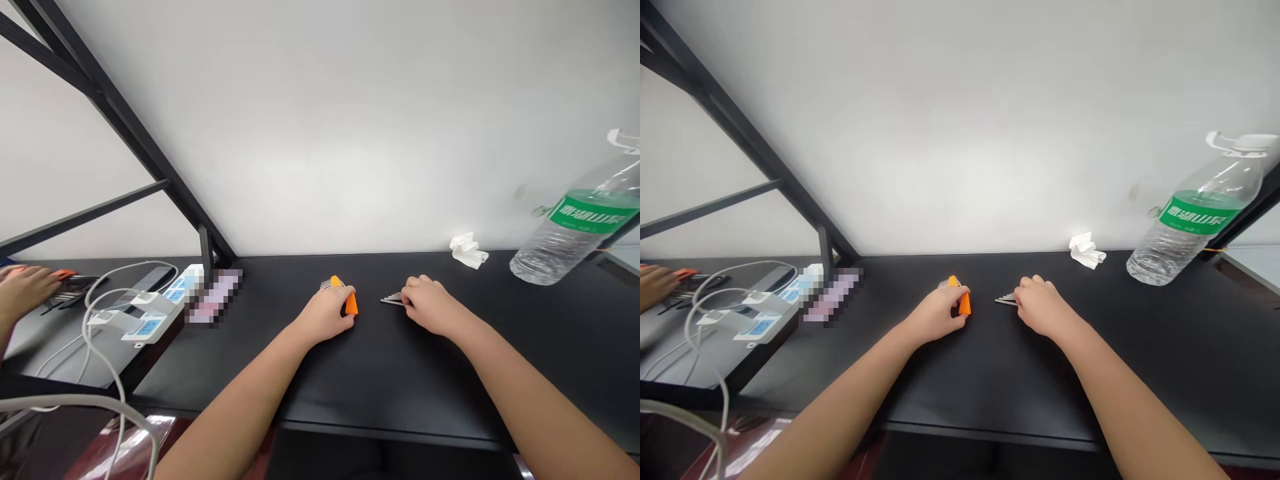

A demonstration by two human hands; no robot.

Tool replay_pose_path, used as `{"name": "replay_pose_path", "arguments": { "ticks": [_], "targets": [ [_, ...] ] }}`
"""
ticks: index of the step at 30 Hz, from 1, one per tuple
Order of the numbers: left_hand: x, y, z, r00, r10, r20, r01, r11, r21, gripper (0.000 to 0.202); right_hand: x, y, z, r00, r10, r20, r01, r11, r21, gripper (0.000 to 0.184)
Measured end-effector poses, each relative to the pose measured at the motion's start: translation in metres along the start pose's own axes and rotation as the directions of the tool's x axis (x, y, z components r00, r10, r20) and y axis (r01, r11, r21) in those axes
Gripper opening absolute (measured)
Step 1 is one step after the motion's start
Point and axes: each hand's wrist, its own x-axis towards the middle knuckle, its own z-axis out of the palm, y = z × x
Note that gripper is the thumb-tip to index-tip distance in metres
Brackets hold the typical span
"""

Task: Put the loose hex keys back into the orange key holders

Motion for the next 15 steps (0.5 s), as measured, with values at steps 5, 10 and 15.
{"name": "replay_pose_path", "arguments": {
  "ticks": [5, 10, 15],
  "targets": [
    [0.001, 0.002, 0.002, 0.999, -0.033, 0.008, 0.033, 0.997, -0.076, 0.054, -0.005, -0.012, -0.004, 0.999, -0.054, -0.005, 0.054, 0.987, 0.150, 0.013],
    [0.000, 0.006, 0.000, 0.999, -0.041, -0.007, 0.040, 0.986, -0.161, 0.052, -0.007, -0.022, -0.007, 0.988, -0.145, -0.052, 0.154, 0.909, 0.388, 0.012],
    [0.000, 0.006, 0.000, 0.998, -0.049, -0.032, 0.042, 0.981, -0.191, 0.050, -0.008, -0.024, -0.008, 0.985, -0.139, -0.102, 0.170, 0.889, 0.425, 0.013]
  ]
}}
